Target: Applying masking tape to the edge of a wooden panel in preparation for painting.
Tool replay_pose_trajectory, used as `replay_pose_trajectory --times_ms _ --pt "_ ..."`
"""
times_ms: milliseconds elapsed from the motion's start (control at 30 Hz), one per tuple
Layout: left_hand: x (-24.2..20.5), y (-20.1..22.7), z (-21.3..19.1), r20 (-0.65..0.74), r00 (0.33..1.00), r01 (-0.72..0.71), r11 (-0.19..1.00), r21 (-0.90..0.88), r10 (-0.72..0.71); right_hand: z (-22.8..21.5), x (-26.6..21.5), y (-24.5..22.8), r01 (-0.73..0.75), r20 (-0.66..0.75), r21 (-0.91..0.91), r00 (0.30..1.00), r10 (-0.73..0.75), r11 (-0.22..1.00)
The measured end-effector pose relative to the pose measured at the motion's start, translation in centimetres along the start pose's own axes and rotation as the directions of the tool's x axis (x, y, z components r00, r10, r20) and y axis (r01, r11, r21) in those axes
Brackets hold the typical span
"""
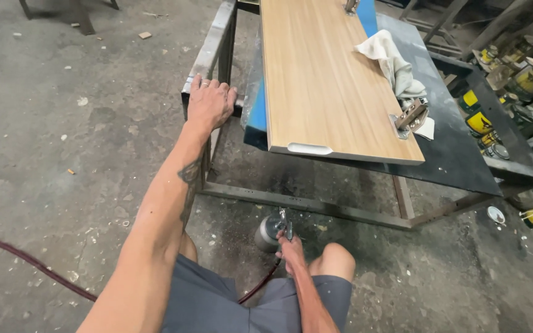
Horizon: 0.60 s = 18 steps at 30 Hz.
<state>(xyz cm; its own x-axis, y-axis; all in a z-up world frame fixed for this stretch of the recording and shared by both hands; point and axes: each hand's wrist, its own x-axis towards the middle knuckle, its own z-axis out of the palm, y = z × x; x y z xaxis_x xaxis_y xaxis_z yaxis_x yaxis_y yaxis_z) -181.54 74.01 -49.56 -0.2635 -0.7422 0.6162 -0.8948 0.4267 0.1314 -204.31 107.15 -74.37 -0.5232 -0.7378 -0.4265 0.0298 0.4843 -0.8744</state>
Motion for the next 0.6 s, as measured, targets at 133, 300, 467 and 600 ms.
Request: replay_pose_trajectory --times_ms 133,300,467,600 --pt "-0.2 0.1 -0.4 0.026 1.000 -0.004 1.000 -0.005 0.004 -0.8 0.4 0.2 -0.015 0.034 -0.019 0.999 0.016 1.000" --pt "-0.1 0.1 -0.5 0.017 1.000 -0.013 1.000 0.001 0.013 -1.9 -0.9 -2.0 -0.118 0.165 0.156 0.982 0.092 0.981" --pt "0.1 0.2 -0.6 0.033 0.999 -0.007 1.000 -0.007 0.008 -2.5 -1.4 -4.2 -0.218 0.284 0.355 0.952 0.118 0.909" --pt "0.1 0.0 0.0 0.003 1.000 -0.020 1.000 0.007 0.020 -2.9 -1.1 -4.7 -0.214 0.292 0.194 0.944 0.152 0.957"
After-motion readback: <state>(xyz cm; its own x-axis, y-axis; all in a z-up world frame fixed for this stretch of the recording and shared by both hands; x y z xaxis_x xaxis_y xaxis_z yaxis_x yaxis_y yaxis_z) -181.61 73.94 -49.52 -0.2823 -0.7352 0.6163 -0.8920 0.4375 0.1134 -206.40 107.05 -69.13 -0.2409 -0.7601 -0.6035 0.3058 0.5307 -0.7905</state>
